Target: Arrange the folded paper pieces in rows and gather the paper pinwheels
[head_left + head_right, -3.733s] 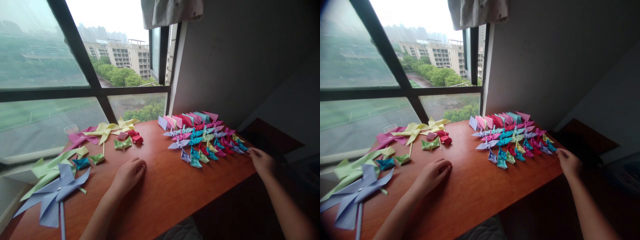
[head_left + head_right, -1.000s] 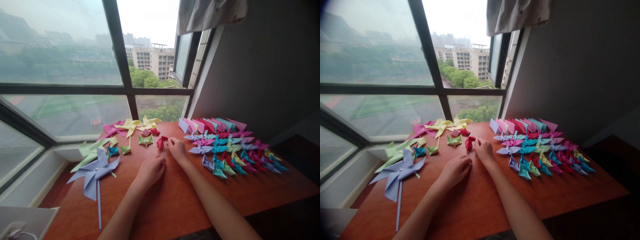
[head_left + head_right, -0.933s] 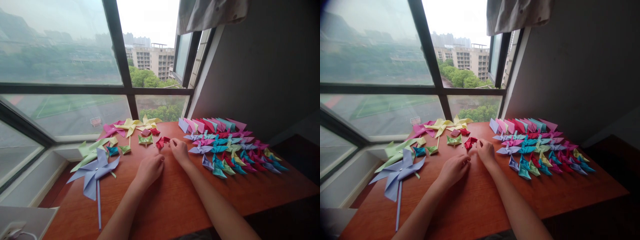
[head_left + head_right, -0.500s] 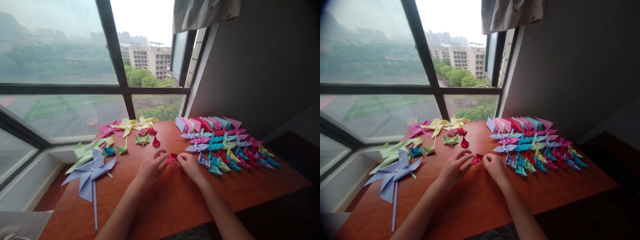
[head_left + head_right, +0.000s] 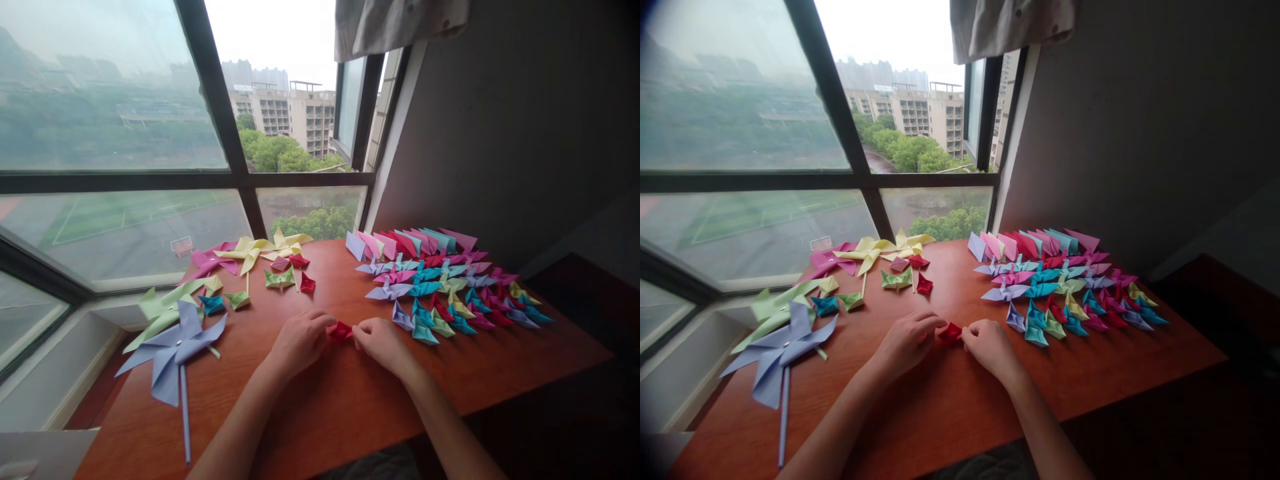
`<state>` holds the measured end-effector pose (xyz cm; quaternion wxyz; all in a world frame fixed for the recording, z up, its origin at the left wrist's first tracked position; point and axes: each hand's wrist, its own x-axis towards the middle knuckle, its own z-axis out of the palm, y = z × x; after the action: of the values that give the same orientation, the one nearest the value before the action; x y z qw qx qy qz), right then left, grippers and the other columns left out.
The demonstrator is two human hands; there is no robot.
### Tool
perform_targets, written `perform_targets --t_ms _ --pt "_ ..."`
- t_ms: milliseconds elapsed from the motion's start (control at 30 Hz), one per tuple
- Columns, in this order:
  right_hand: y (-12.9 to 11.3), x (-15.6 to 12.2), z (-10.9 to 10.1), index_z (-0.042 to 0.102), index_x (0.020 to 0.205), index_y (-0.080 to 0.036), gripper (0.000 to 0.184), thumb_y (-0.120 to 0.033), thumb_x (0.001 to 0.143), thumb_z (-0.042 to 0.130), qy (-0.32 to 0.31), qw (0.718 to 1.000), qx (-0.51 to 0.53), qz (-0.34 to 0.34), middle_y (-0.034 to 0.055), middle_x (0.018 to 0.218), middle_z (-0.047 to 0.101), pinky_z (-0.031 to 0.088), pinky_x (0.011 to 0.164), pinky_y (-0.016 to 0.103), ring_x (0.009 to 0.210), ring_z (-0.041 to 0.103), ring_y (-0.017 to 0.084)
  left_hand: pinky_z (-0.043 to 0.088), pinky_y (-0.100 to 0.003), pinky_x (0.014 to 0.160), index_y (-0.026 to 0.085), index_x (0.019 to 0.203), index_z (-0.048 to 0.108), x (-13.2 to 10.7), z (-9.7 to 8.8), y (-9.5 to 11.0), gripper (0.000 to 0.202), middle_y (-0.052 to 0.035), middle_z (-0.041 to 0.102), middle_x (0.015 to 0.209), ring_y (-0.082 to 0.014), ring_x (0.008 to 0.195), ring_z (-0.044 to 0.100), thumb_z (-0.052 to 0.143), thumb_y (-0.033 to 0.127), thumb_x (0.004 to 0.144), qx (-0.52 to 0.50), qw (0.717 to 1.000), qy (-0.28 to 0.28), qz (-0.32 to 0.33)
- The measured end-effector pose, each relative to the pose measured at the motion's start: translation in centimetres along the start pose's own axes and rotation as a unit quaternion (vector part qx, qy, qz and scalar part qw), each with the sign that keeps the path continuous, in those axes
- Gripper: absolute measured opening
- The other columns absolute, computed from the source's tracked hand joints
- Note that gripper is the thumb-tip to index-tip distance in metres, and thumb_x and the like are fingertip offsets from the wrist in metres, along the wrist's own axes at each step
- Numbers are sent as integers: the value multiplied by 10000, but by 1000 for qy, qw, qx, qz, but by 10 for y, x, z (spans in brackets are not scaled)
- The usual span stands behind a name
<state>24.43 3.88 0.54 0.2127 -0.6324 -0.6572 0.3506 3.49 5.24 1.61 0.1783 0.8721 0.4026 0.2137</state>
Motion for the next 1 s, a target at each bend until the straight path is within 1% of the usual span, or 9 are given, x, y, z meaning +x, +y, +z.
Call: perform_targets --t_ms 100,200,267,333,400,467,633,800,1000 --pt "5 0 0 546 484 -174 478 -410 893 472 10 1000 -3 -28 -12 463 525 274 511 239 489 491 110 481 -261 789 225 1067 662 -2 -4 -1 439 -43 695 1035 -174 898 653 471 1 741 -25 1000 3 -18" --pt "14 -1 -1 559 550 -178 462 -461 904 474 59 997 -4 -40 -11 525 554 294 515 239 529 504 121 491 -271 797 227 1117 656 -4 -9 -1 453 -52 689 1095 -181 906 663 499 36 737 -38 999 11 -33" --pt "19 -2 -1 616 662 -180 376 -446 899 495 85 995 12 -48 1 627 621 356 551 235 598 554 138 496 -270 774 223 1117 663 -5 -12 -2 374 -59 695 1088 -181 877 669 529 104 789 -41 998 15 -44" --pt "22 -3 -1 671 842 -182 260 -404 876 541 86 993 37 -67 21 759 679 426 608 241 672 598 154 494 -262 722 217 1069 686 -5 -14 -4 261 -61 709 1011 -180 826 668 563 205 839 -42 997 13 -56" --pt "22 -3 0 678 1016 -184 258 -355 848 583 75 992 49 -90 40 863 699 470 649 256 703 612 158 481 -253 675 214 1014 706 -4 -13 -5 208 -56 712 924 -176 772 660 585 287 861 -35 997 5 -67" --pt "21 -3 1 671 1098 -189 298 -318 840 597 63 991 43 -108 47 905 700 486 667 267 706 611 157 462 -243 647 219 970 718 -3 -11 -7 183 -42 708 878 -164 731 645 593 302 865 -26 997 -6 -72" --pt "16 -1 3 727 993 -208 194 -261 860 596 42 988 26 -145 38 888 696 474 698 268 749 617 159 432 -223 638 234 913 723 -1 -5 -11 143 -4 703 839 -136 693 621 589 226 863 -22 998 -32 -57" --pt "18 2 6 748 943 -223 169 -240 872 596 42 985 32 -163 31 890 707 471 709 259 777 629 160 438 -220 642 233 915 730 -1 -1 -13 156 -19 716 856 -139 694 630 576 233 886 -9 999 -24 -46" --pt "19 2 6 753 950 -231 175 -231 883 592 38 985 16 -170 34 900 709 481 726 261 789 633 163 450 -224 659 234 936 729 0 3 -13 173 -32 726 878 -155 734 652 559 242 906 4 999 -27 -35"
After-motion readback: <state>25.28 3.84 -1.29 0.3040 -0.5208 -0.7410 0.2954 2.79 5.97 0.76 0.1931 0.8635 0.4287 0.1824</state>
